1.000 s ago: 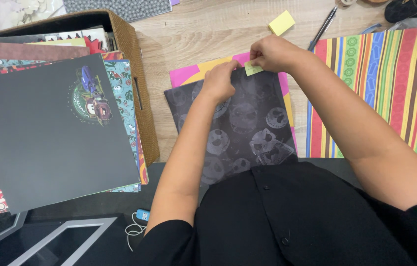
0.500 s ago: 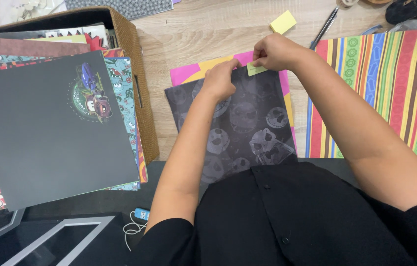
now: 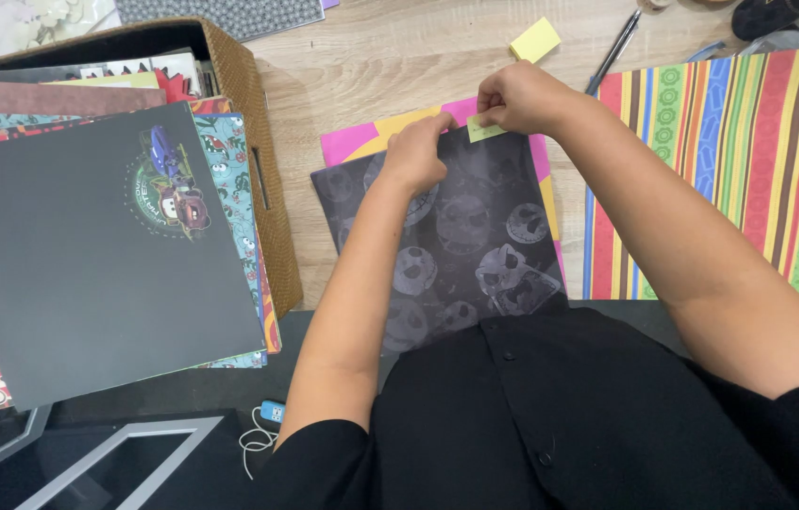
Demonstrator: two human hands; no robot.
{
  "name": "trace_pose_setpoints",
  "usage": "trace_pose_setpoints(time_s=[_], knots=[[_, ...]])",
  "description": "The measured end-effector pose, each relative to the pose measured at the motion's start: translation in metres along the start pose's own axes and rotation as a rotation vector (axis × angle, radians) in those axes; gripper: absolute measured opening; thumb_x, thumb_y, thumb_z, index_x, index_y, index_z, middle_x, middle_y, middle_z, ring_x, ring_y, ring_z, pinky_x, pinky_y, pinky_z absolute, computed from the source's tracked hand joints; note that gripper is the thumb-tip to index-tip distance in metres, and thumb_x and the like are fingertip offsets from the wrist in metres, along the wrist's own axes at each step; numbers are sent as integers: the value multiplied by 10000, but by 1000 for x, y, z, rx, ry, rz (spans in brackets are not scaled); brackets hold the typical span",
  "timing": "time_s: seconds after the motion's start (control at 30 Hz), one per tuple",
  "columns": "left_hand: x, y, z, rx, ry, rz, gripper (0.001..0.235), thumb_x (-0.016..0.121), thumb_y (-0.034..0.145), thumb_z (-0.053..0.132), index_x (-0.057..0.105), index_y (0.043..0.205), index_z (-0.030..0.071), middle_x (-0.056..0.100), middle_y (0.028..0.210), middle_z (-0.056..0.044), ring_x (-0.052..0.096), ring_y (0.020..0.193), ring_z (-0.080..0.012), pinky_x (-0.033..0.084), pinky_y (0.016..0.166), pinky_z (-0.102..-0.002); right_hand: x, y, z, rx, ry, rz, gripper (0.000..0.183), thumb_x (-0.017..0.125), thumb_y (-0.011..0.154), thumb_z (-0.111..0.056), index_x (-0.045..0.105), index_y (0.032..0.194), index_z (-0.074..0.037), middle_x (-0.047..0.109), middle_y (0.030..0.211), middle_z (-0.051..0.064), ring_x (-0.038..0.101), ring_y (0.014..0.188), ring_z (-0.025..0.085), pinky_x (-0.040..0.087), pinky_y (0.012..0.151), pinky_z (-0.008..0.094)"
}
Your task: Sorting, labeling, and organizing various patterned craft papers using sticky notes and a marker.
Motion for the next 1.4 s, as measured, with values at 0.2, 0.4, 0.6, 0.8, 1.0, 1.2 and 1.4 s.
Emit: trace_pose_setpoints(time_s=[0.2, 0.4, 0.6, 0.8, 1.0, 1.2, 1.4], knots=[[1, 1, -4, -5, -16, 8, 625, 541, 678, -51, 591, 1247, 201, 690, 1236, -17, 609, 1178, -310, 412, 905, -515, -2, -15, 8, -71, 322, 168, 288, 794, 833, 12, 538, 879, -112, 703, 999, 84, 658, 831, 209, 521, 737, 335], [13, 12, -19, -12, -25, 27, 648, 561, 655, -1, 634, 1269, 190, 694, 1282, -11, 606, 1229, -290, 428, 956, -487, 7, -25, 29, -153, 582, 283, 109, 834, 884, -7, 781, 964, -58, 766, 950, 97, 747, 917, 151, 639, 872, 233], [6, 10, -16, -85, -117, 1, 607, 538, 620, 90, 689, 1183, 260, 740, 1150, 45, 666, 1114, -254, 453, 956, -428, 7, -25, 41, -94, 584, 335, 169, 873, 842, -55, 803, 988, -104, 776, 958, 48, 723, 930, 93, 597, 852, 192], [-2, 9, 2, -222, -165, 124, 237, 709, 822, 439, 738, 957, 246, 767, 991, 65, 689, 1020, -217, 385, 971, -450, 2, -33, 29, -141, 578, 359, 171, 860, 842, -12, 802, 985, -88, 773, 941, 61, 725, 911, 105, 615, 857, 203], [-2, 8, 13, -149, -353, 343, 272, 799, 780, 224, 590, 953, 239, 752, 874, 102, 730, 892, -163, 378, 916, -418, 6, -32, 40, -115, 618, 385, 188, 872, 824, -19, 805, 978, -105, 767, 915, 43, 709, 870, 82, 583, 804, 184], [-6, 1, 19, -14, -400, 505, 344, 831, 723, 172, 496, 772, 234, 610, 715, 144, 680, 726, -143, 343, 947, -397, 6, -34, 46, -66, 647, 401, 212, 907, 797, -85, 810, 982, -125, 773, 913, 17, 686, 852, 41, 544, 767, 157], [1, 6, 14, -24, -447, 493, 144, 814, 756, 178, 806, 869, 267, 828, 866, 114, 771, 826, -86, 294, 1070, -355, 2, -38, 40, -28, 693, 365, 215, 901, 797, -79, 802, 986, -100, 774, 920, 47, 714, 877, 75, 582, 800, 169]])
Point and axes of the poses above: each hand's wrist, its own y-axis towards the middle knuckle, its own x-axis out of the palm, z = x × y, the point moved 8 cm from there along y, towards the middle knuckle
